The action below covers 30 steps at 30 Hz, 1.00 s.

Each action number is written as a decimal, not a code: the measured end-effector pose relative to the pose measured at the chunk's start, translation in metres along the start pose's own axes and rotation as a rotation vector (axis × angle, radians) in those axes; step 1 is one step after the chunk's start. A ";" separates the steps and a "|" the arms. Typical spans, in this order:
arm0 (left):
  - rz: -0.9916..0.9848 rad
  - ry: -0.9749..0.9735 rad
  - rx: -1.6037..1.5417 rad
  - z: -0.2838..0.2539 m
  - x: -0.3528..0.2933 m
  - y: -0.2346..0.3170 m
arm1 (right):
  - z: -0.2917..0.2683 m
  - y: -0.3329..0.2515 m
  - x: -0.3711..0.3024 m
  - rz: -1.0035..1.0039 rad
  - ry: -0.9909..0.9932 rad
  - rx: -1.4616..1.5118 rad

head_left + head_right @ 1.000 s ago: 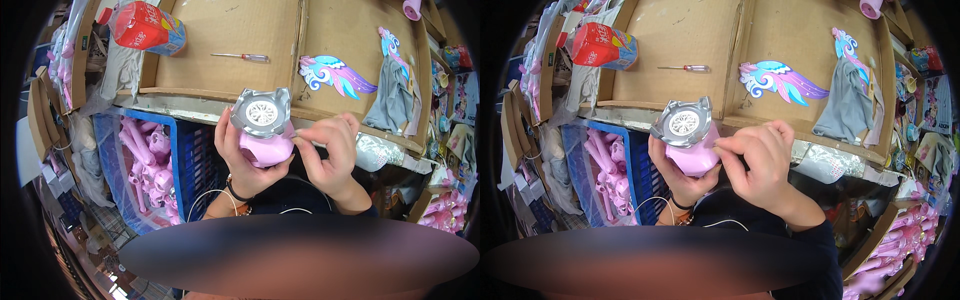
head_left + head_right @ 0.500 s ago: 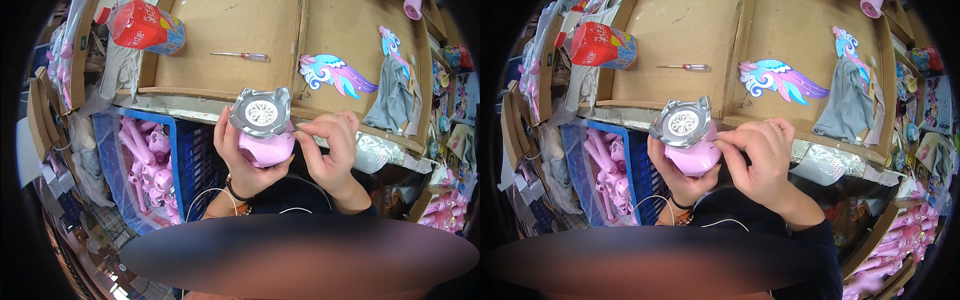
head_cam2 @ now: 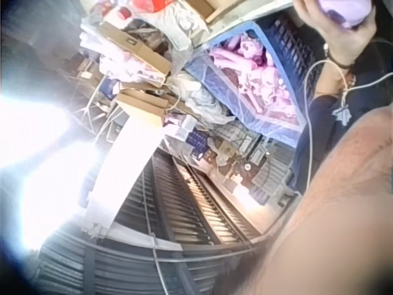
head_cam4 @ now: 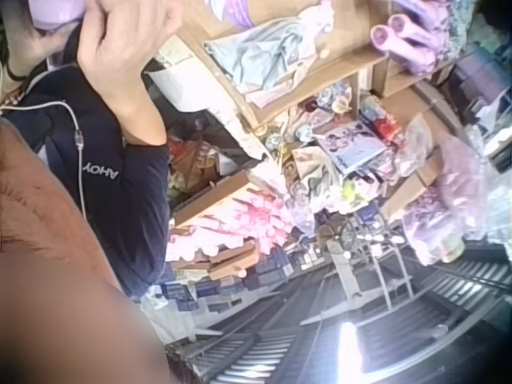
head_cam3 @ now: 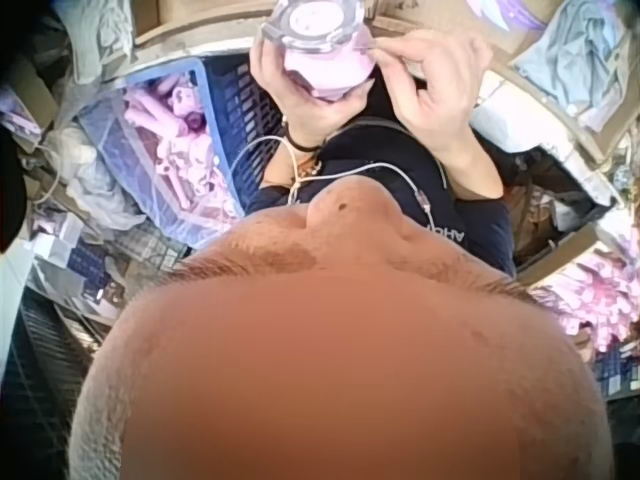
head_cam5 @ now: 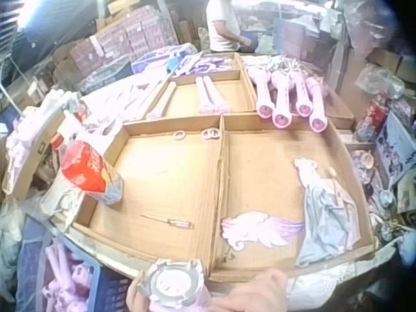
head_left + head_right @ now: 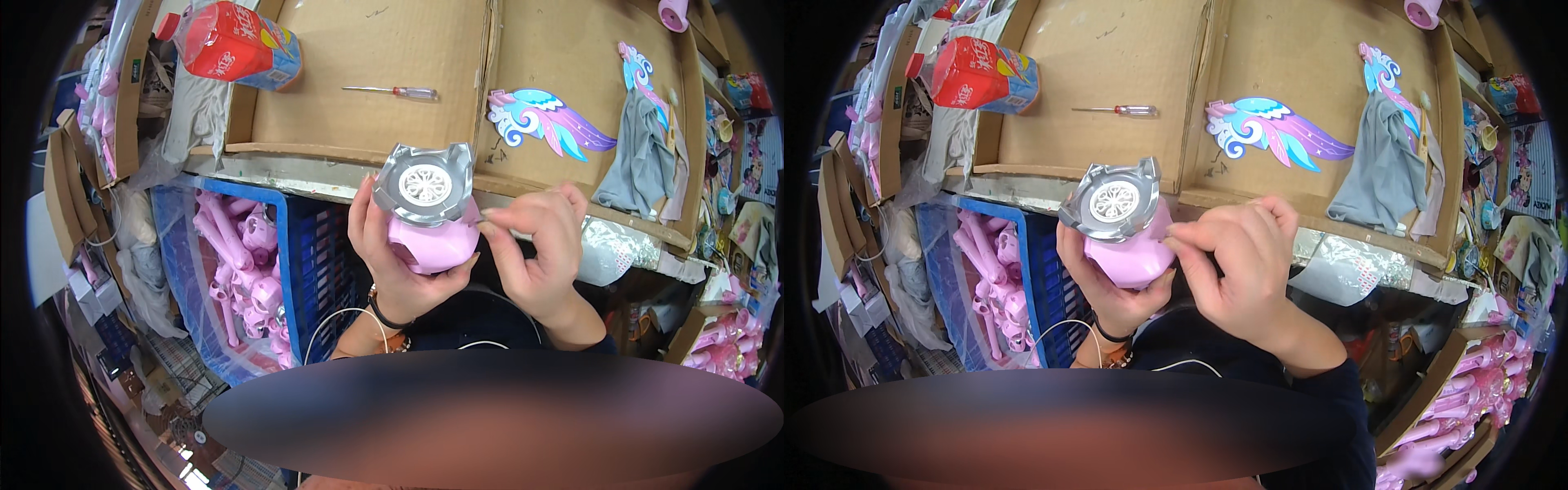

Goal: The person assembles pink toy wands by attaching a silver crown piece to the wand head, inserting a decorative wing sticker, and wiping the wand with a cloth. The person repeats this sequence on multiple wands, handling each one individually.

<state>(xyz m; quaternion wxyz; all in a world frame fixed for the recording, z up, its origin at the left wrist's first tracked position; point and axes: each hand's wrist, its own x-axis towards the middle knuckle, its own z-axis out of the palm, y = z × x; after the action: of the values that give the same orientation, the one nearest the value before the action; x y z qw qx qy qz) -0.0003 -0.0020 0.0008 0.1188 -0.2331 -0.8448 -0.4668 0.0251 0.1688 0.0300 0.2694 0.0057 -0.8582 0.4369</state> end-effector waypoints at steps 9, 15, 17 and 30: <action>-0.012 -0.001 -0.007 0.000 0.000 0.001 | 0.001 0.001 0.000 0.012 0.010 0.013; -0.006 -0.009 0.003 -0.001 0.000 0.001 | 0.001 0.000 0.000 0.028 0.009 0.037; -0.001 -0.010 0.006 -0.001 0.000 0.000 | 0.001 0.000 0.000 0.024 0.007 0.039; -0.004 0.003 -0.011 0.000 -0.001 -0.001 | 0.000 -0.001 0.000 0.033 -0.012 0.040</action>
<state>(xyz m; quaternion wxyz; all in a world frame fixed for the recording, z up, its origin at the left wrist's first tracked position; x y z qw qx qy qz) 0.0006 -0.0024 -0.0003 0.1179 -0.2316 -0.8424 -0.4721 0.0249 0.1684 0.0305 0.2569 -0.0008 -0.8508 0.4583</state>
